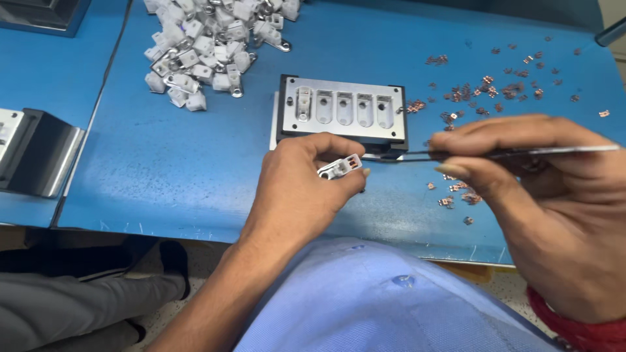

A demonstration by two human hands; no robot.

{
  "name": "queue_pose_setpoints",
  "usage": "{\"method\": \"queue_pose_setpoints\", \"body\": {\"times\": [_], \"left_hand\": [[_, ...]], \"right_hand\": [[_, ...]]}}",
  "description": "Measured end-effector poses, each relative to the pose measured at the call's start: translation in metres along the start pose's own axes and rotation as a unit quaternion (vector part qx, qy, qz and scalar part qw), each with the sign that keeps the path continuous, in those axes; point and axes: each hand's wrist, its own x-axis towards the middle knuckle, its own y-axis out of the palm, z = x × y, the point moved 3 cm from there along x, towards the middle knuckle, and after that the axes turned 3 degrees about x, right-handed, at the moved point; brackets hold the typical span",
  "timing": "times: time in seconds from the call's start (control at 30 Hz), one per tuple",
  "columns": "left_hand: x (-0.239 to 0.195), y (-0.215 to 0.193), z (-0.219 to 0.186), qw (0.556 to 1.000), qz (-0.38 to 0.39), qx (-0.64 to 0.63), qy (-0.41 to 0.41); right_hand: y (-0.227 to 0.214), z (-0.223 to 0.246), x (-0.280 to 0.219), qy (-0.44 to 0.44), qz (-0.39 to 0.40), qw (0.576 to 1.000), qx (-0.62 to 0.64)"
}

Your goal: The person assembles small electrical components by inserting copper-colored metal pieces into white plastic housings using a black tool. The person repeatedly picks up housings, inserts the metal pieces, and places the assembled units on the table.

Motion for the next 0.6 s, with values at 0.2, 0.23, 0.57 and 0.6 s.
{"method": "queue_pose_setpoints", "body": {"times": [0.2,0.23,0.57,0.6], "left_hand": [[0.003,0.002,0.000,0.998,0.046,0.024,0.031],[0.006,-0.002,0.003,0.997,0.051,0.039,0.036],[0.096,-0.031,0.018,0.912,-0.090,0.259,0.306],[0.100,-0.028,0.021,0.918,-0.076,0.249,0.298]], "right_hand": [[0.028,-0.004,0.013,-0.136,0.050,0.987,-0.075],[0.029,-0.006,0.012,-0.154,0.055,0.983,-0.089],[0.019,-0.007,0.007,-0.012,-0.066,0.990,-0.128],[0.019,-0.010,0.004,0.015,-0.082,0.989,-0.121]]}}
